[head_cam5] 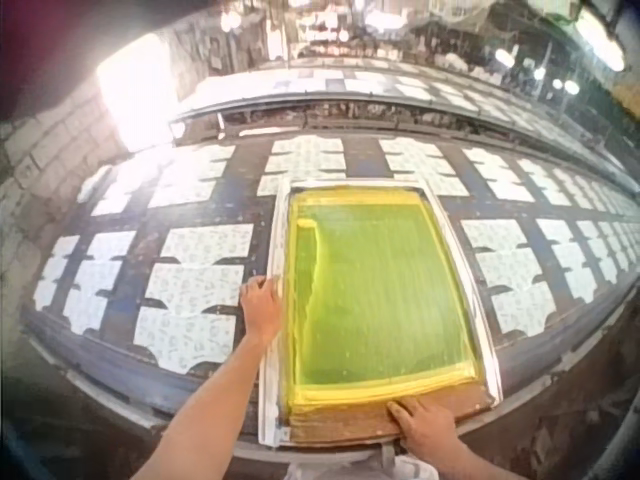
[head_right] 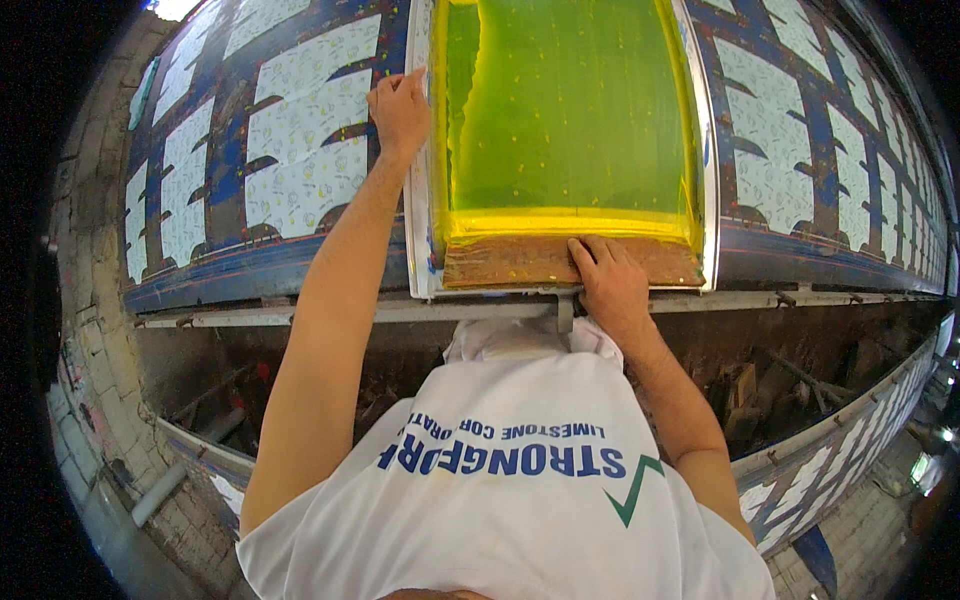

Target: The person repeatedly uses a squeegee to pull green ink across a screen printing frame, spreading the ink evenly over the mesh. The person holds the frame with both hands and moves the squeegee in consistent strokes.

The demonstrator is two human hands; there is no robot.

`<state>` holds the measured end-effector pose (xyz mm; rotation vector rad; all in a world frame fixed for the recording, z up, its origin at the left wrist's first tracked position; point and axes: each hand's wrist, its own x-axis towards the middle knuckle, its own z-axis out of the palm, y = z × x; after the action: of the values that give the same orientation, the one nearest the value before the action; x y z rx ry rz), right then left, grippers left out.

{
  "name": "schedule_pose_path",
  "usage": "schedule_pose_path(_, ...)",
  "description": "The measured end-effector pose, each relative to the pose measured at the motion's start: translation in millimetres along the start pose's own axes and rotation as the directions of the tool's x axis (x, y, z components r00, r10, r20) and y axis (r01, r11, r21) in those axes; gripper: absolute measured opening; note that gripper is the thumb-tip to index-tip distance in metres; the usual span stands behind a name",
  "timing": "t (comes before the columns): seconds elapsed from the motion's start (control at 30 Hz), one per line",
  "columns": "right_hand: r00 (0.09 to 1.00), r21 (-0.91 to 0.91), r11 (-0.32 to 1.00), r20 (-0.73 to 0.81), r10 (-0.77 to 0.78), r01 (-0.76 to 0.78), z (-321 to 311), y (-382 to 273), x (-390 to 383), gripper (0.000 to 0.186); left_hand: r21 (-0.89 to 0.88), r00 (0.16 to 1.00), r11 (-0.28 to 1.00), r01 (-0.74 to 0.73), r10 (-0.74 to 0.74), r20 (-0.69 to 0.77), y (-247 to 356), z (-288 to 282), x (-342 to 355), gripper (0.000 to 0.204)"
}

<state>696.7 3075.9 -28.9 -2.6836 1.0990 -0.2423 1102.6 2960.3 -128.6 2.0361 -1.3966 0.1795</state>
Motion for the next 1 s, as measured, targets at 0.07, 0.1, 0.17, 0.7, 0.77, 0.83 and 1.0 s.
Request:
schedule_pose_path(0.07,0.998,0.009,1.000,-0.059,0.028,-0.028,5,-3,9,0.059,-0.005,0.999,0.999,0.043,-0.042,0.009,1,-1,-2,0.039)
schedule_pose_path(0.1,0.997,0.009,0.999,-0.060,0.054,-0.053,6,-3,16,0.058,-0.030,0.997,0.997,0.067,-0.066,0.036,1,-2,-2,0.045)
schedule_pose_path(0.17,0.994,0.003,0.996,-0.060,0.091,-0.091,8,-1,32,0.054,-0.027,0.998,0.998,0.061,-0.060,0.030,2,-3,-3,0.045)
schedule_pose_path(0.7,0.993,-0.142,0.985,-0.071,0.089,-0.099,4,152,372,0.031,0.138,0.993,0.990,0.037,-0.052,0.106,15,-15,0,0.051)
schedule_pose_path(0.77,0.997,-0.136,0.989,-0.065,0.044,-0.053,-4,171,411,0.025,0.154,0.995,0.988,0.024,-0.039,0.094,18,-17,-1,0.052)
schedule_pose_path(0.83,0.999,-0.123,0.992,-0.029,0.019,-0.023,-11,185,443,0.026,0.175,0.996,0.985,0.005,-0.020,0.086,20,-19,0,0.052)
schedule_pose_path(1.0,0.990,-0.107,0.989,0.113,-0.087,0.099,-28,217,495,0.034,0.224,0.996,0.974,-0.026,0.007,0.084,23,-21,0,0.052)
